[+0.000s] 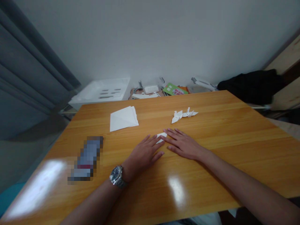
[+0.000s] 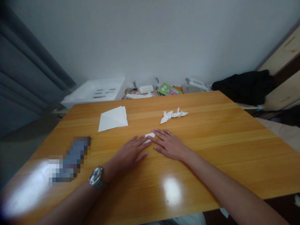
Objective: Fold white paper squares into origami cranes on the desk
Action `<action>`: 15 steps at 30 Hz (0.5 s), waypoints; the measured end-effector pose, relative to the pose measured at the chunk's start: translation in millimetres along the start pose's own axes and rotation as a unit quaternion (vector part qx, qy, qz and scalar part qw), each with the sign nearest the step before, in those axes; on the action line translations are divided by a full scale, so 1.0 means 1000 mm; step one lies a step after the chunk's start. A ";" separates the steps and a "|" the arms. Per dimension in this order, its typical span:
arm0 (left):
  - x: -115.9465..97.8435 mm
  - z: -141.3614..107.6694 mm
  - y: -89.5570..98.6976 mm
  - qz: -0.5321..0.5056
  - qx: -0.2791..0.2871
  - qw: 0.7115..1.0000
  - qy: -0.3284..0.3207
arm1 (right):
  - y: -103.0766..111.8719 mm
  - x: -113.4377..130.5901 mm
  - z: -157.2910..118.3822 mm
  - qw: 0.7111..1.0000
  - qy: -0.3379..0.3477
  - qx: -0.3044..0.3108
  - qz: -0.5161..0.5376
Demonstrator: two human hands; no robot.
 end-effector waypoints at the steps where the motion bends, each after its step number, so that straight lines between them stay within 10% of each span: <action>1: 0.000 0.000 0.000 -0.001 0.002 1.000 0.000 | 0.000 0.000 0.000 1.000 0.003 0.002 -0.003; 15: 0.003 -0.002 -0.003 -0.002 -0.005 1.000 0.003 | -0.002 -0.001 -0.002 1.000 0.004 0.009 -0.009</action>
Point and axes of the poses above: each hand's wrist, its own z-axis towards the middle knuckle, its own y-axis out of the back of the hand, x = y × z, the point moved 9 cm from there along z, towards the middle knuckle, and after that the axes turned 4 degrees about z, right-handed, at the moved point
